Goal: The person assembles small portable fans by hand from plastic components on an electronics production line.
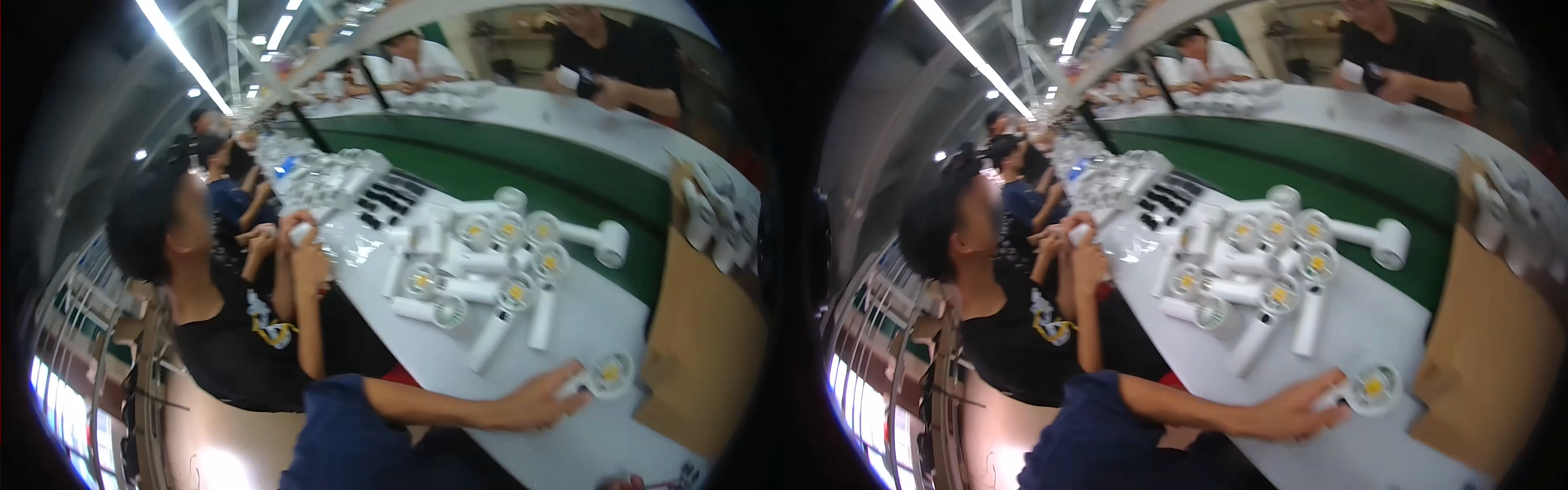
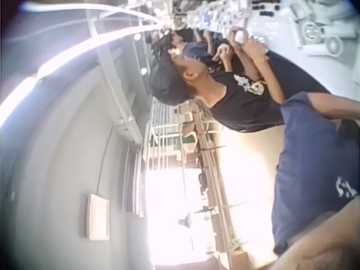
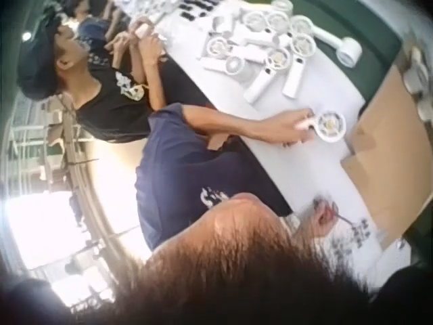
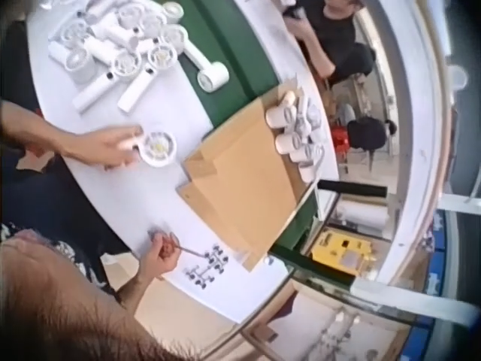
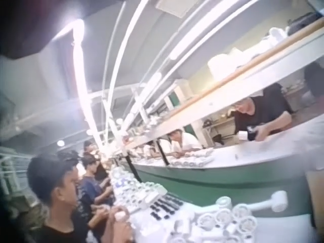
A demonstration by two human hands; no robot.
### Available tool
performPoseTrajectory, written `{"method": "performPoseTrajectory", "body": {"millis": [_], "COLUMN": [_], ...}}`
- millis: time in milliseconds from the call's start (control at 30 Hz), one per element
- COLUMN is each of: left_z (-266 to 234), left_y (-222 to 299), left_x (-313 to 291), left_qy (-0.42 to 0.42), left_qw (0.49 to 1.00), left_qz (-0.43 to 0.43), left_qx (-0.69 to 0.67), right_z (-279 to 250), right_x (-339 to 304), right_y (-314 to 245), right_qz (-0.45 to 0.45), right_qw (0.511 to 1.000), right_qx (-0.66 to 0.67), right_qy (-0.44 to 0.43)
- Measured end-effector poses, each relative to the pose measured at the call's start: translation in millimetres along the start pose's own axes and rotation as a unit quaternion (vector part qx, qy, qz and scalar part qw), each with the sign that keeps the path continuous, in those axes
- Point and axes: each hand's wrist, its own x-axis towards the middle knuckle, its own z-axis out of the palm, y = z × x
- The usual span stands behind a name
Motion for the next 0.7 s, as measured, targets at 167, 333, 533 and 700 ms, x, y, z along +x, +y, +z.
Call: {"method": "performPoseTrajectory", "body": {"millis": [167, 333, 533, 700], "left_z": [-60, -163, -385, -416], "left_y": [29, 76, 9, -52], "left_x": [-24, -29, -85, -87], "left_qy": [0.183, 0.431, 0.681, 0.615], "left_qw": [0.969, 0.847, 0.622, 0.661], "left_qz": [0.161, 0.237, 0.066, -0.034], "left_qx": [0.04, 0.201, 0.381, 0.429], "right_z": [4, 2, 13, 24], "right_x": [-4, -7, -2, 9], "right_y": [-9, -12, -18, -30], "right_qz": [-0.018, -0.008, -0.049, -0.115], "right_qw": [1.0, 0.999, 0.997, 0.993], "right_qx": [0.019, 0.037, 0.049, -0.017], "right_qy": [-0.016, 0.027, 0.024, 0.021]}}
